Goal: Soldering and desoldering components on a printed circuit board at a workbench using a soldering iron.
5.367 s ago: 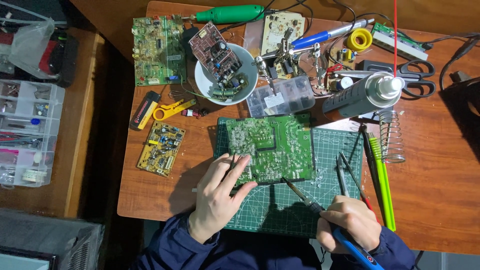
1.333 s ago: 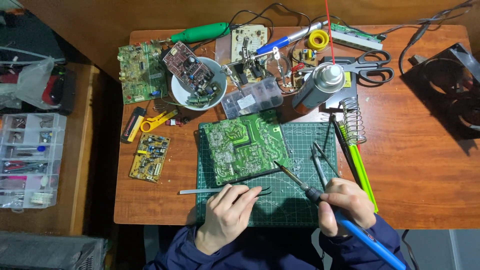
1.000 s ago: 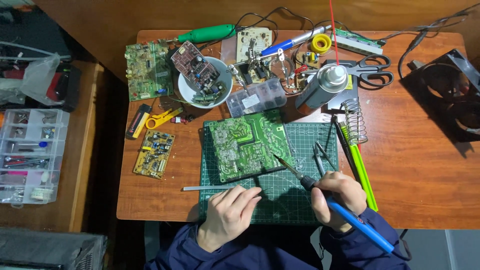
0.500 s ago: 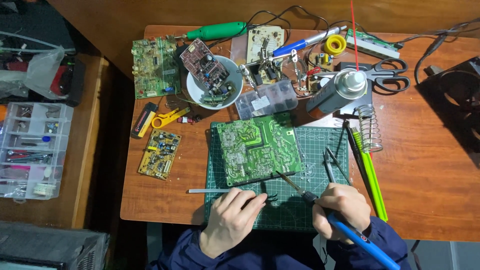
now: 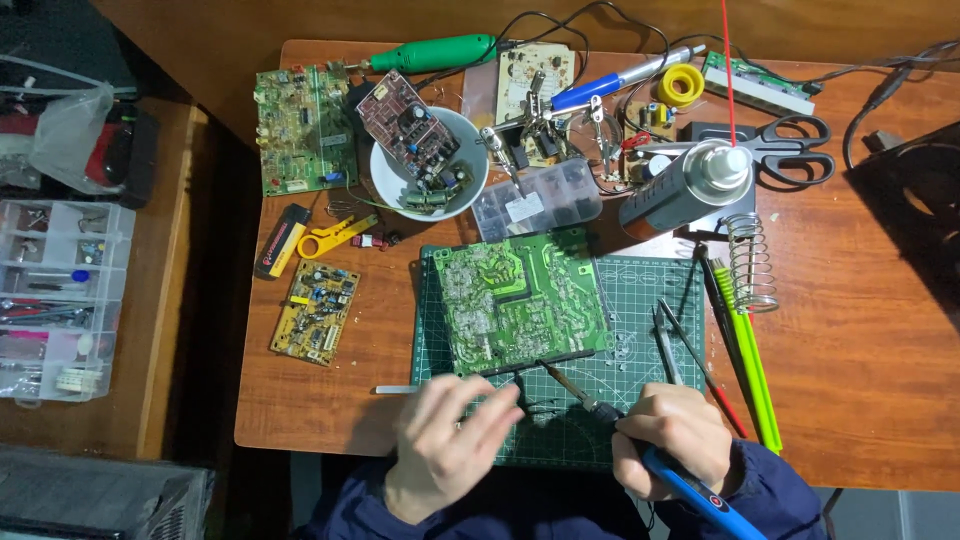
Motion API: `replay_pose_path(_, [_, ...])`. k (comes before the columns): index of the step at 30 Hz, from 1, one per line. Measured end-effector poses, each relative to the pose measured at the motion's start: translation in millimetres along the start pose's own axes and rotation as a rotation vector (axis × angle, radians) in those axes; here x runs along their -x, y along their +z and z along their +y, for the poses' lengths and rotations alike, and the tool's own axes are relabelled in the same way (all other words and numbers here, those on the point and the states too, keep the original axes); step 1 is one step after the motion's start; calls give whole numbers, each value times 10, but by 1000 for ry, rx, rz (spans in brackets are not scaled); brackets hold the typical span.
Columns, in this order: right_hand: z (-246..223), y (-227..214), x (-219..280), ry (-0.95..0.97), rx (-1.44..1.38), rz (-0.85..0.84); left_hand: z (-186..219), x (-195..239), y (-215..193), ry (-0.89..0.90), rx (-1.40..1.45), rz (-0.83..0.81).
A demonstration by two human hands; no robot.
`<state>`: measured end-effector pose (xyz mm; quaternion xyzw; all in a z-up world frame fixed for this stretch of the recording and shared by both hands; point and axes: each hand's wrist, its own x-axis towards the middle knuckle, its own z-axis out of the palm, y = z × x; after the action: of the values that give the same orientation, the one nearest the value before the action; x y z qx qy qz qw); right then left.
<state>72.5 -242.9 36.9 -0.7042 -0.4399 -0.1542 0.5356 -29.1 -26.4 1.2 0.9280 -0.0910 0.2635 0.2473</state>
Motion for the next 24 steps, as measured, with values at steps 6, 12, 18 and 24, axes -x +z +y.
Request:
replay_pose_path(6, [0, -21, -8, 4, 3, -48, -144, -148, -93, -140, -75, -7])
replay_pose_path(12, [24, 18, 43, 13, 12, -19, -174, -182, -77, -147, -46, -36])
replay_pose_path(18, [26, 11, 67, 6, 20, -10, -185, -149, -32, -150, -22, -30])
replay_pose_path(24, [16, 29, 81, 31, 25, 23, -188, -141, -25, -151, -17, -13])
